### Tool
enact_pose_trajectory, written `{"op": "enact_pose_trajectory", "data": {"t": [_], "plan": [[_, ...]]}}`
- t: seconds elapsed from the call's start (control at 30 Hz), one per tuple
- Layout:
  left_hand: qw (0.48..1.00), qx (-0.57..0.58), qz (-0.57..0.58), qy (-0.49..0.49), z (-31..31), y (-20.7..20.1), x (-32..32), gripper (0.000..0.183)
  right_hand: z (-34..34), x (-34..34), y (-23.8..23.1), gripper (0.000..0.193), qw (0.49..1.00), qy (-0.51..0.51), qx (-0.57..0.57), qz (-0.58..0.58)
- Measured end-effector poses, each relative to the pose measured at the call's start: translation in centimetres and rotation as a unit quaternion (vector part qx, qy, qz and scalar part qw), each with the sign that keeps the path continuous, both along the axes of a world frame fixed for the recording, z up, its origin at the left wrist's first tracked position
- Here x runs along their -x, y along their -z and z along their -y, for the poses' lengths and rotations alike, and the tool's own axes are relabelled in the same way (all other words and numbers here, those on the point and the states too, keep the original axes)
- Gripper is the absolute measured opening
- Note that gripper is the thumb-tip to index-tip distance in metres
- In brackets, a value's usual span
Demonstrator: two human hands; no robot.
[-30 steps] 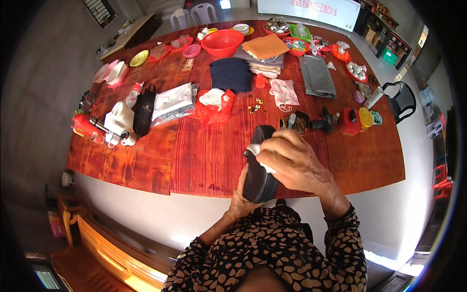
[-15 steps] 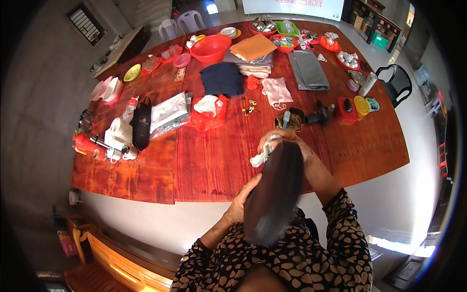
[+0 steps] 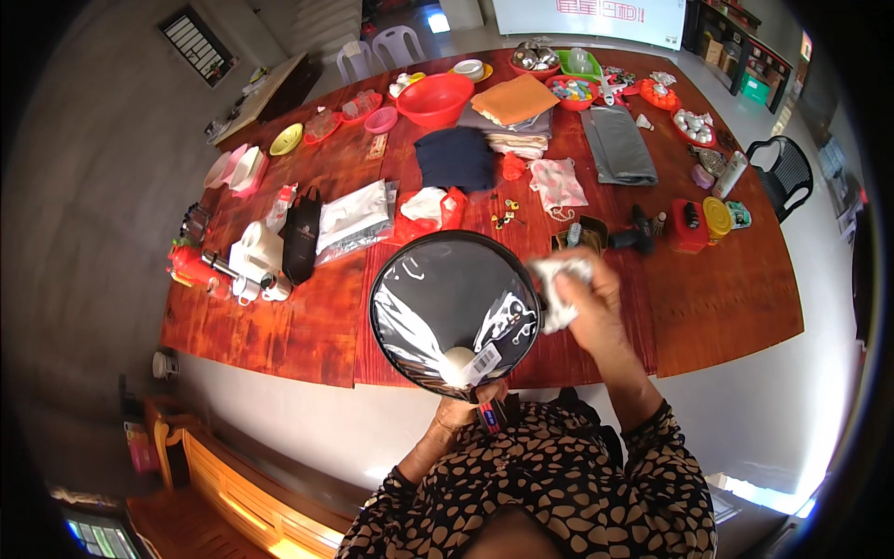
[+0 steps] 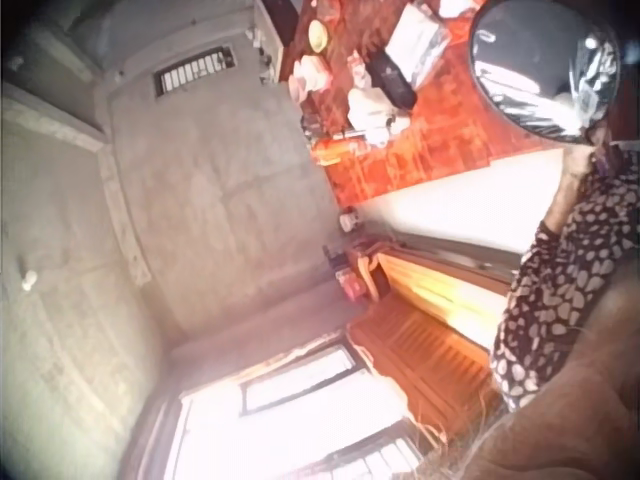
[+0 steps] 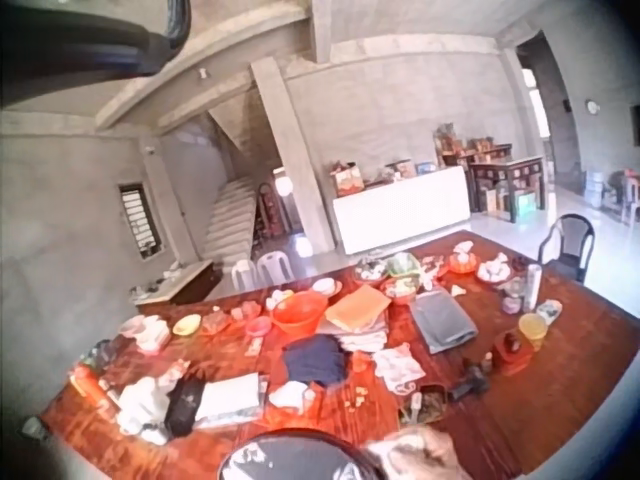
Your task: The person wipes a black circular case, a black rectangular pouch, a white mug, and a white pitcher using a white cloth. The person handles each item individually, wiping the surfaces and placing them back on the table.
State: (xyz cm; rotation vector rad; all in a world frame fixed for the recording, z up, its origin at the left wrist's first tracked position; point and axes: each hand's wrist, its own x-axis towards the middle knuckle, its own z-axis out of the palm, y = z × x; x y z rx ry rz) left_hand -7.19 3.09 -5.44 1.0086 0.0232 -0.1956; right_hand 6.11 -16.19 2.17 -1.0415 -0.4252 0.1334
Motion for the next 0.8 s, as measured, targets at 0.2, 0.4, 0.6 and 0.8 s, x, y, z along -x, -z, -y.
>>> {"op": "enact_pose_trajectory", "data": {"t": [0.2,0.4,0.6,0.8], "plan": [[0.999,0.022,-0.024,0.038,1.3,-1.5,-0.2,0.035,-1.7,-1.7,-7.4,0.039,0.838,0.182,0.305,0.415],[0.998,0.058,-0.013,0.023,0.6,-1.3,-0.7,0.046,-0.5,2.5,-7.1,0.055,0.752,0.148,0.439,0.468],[0.996,0.073,-0.049,0.015,1.2,-2.0,-0.6,0.048,0.0,5.9,-4.9,0.053,0.707,0.121,0.489,0.496],[0.996,0.056,-0.045,0.054,1.7,-2.2,-0.3,0.045,0.9,4.1,-5.1,0.038,0.737,0.169,0.42,0.502]]}}
